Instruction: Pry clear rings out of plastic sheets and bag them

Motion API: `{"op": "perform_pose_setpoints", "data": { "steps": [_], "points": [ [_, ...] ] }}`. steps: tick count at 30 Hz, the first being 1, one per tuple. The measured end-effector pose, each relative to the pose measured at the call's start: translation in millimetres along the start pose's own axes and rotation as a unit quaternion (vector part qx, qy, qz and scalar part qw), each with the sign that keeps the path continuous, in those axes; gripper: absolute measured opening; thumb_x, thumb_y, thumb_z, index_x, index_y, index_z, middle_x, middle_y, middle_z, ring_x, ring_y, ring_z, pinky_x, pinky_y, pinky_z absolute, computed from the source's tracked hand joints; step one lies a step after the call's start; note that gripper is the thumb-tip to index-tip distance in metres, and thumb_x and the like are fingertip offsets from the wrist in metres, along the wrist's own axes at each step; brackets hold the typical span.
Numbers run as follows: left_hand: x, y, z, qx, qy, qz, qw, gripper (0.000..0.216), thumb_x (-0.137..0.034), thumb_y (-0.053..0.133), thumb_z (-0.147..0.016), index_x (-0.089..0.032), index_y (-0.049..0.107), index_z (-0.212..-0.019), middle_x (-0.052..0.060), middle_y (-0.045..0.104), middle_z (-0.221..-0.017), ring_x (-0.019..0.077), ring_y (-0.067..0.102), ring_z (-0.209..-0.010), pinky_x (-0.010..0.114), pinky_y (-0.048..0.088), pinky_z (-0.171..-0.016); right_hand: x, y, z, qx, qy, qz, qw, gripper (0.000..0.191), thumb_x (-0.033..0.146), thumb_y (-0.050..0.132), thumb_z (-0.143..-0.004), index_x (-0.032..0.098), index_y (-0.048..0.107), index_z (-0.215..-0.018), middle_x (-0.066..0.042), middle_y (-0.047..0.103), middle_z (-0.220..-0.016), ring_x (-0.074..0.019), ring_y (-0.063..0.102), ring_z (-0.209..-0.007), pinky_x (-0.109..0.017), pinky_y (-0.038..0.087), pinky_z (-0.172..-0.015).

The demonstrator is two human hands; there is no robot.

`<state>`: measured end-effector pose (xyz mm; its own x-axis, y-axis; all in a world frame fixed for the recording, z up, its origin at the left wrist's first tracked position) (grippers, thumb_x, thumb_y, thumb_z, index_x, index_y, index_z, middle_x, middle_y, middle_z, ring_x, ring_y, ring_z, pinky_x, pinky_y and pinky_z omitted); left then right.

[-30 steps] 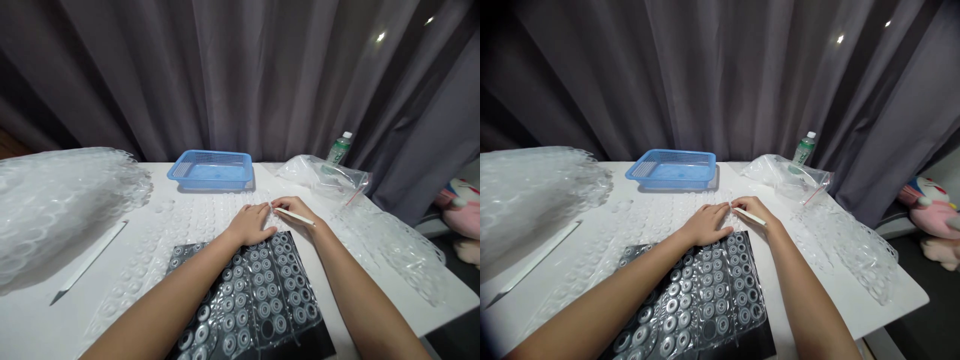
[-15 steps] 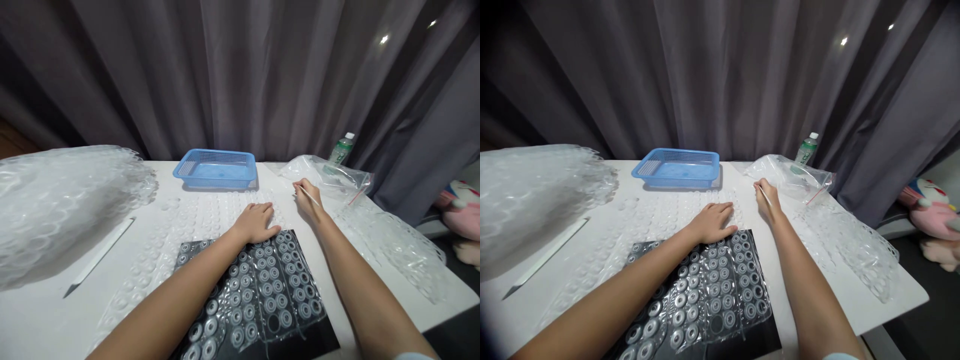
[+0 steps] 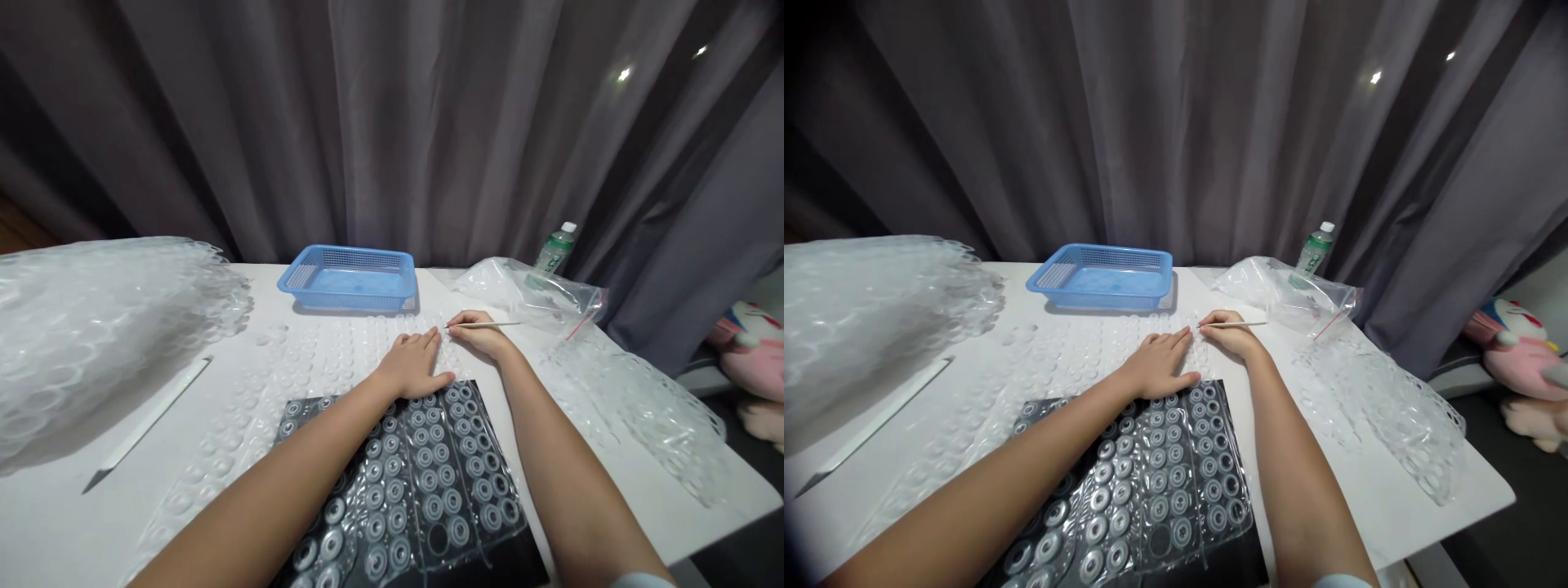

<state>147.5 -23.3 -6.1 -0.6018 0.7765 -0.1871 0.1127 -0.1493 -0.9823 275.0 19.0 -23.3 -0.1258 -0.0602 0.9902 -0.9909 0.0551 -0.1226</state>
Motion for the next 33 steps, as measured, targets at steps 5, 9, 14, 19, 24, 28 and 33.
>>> {"op": "perform_pose_setpoints", "data": {
  "steps": [5, 9, 14, 19, 24, 28, 33],
  "points": [
    [0, -1, -1, -0.002, -0.002, 0.005, 1.000, 0.083, -0.067, 0.035, -0.080, -0.012, 0.029, -0.142, 0.015, 0.027, -0.150, 0.0326, 0.034, -0.132, 0.051, 0.025, -0.107, -2, -1, 1, 0.010, 0.005, 0.016, 1.000, 0.030, 0.035, 0.078, -0.056, 0.015, 0.068, -0.074, -0.003, 0.066, -0.072, -0.0130, 0.058, -0.067, -0.029, 0.047, -0.068],
    [0, -2, -1, -0.005, 0.000, 0.002, 1.000, 0.083, -0.067, 0.035, -0.080, -0.013, 0.029, -0.143, 0.015, 0.027, -0.150, 0.0319, 0.034, -0.132, 0.049, 0.024, -0.107, 0, -2, 1, 0.014, -0.001, 0.030, 0.999, 0.027, 0.034, 0.077, -0.057, 0.014, 0.068, -0.075, -0.003, 0.066, -0.073, -0.0129, 0.059, -0.067, -0.029, 0.046, -0.068],
    [-1, -2, 0, -0.007, 0.002, 0.000, 1.000, 0.082, -0.067, 0.033, -0.081, -0.013, 0.029, -0.143, 0.015, 0.027, -0.150, 0.0316, 0.035, -0.132, 0.049, 0.024, -0.107, 1, -3, 2, 0.013, -0.002, 0.045, 0.999, 0.026, 0.033, 0.076, -0.058, 0.014, 0.069, -0.075, -0.003, 0.067, -0.074, -0.0128, 0.059, -0.067, -0.029, 0.045, -0.068],
    [-1, -1, 0, -0.005, 0.000, -0.001, 1.000, 0.083, -0.066, 0.033, -0.081, -0.011, 0.028, -0.143, 0.015, 0.027, -0.150, 0.0324, 0.035, -0.132, 0.050, 0.024, -0.107, 0, -2, 2, 0.012, 0.002, 0.041, 0.999, 0.027, 0.035, 0.076, -0.059, 0.014, 0.068, -0.075, -0.003, 0.067, -0.073, -0.0131, 0.058, -0.067, -0.029, 0.046, -0.068],
    [-1, -1, 0, -0.007, 0.003, 0.000, 1.000, 0.082, -0.067, 0.033, -0.081, -0.014, 0.028, -0.143, 0.015, 0.026, -0.150, 0.0321, 0.035, -0.132, 0.049, 0.024, -0.107, 5, 3, -1, 0.029, -0.019, 0.117, 0.993, 0.023, 0.034, 0.071, -0.064, 0.015, 0.068, -0.076, -0.005, 0.067, -0.077, -0.0151, 0.059, -0.071, -0.028, 0.045, -0.067],
    [0, 0, -1, -0.009, 0.003, -0.001, 1.000, 0.082, -0.067, 0.034, -0.081, -0.014, 0.028, -0.143, 0.015, 0.027, -0.150, 0.0330, 0.036, -0.131, 0.049, 0.024, -0.107, 21, 11, 1, 0.045, -0.071, 0.203, 0.976, 0.016, 0.031, 0.064, -0.070, 0.016, 0.067, -0.075, -0.004, 0.066, -0.082, -0.0163, 0.059, -0.079, -0.028, 0.045, -0.072],
    [-1, -1, 0, -0.011, 0.003, -0.001, 1.000, 0.080, -0.065, 0.035, -0.081, -0.014, 0.030, -0.142, 0.015, 0.027, -0.150, 0.0326, 0.034, -0.132, 0.049, 0.023, -0.107, 28, 4, 6, -0.016, -0.086, 0.214, 0.973, 0.015, 0.033, 0.052, -0.078, 0.019, 0.060, -0.076, 0.001, 0.061, -0.071, -0.0131, 0.056, -0.067, -0.026, 0.046, -0.063]
  ]
}}
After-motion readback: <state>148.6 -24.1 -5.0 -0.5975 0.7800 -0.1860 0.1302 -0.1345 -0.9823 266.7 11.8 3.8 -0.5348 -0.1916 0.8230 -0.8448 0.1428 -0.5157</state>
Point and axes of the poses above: each hand's wrist, its own z-axis away from the middle knuckle, its own y-axis out of the palm, x = y × z, the point moved 10 cm from there along -z, towards the middle knuckle
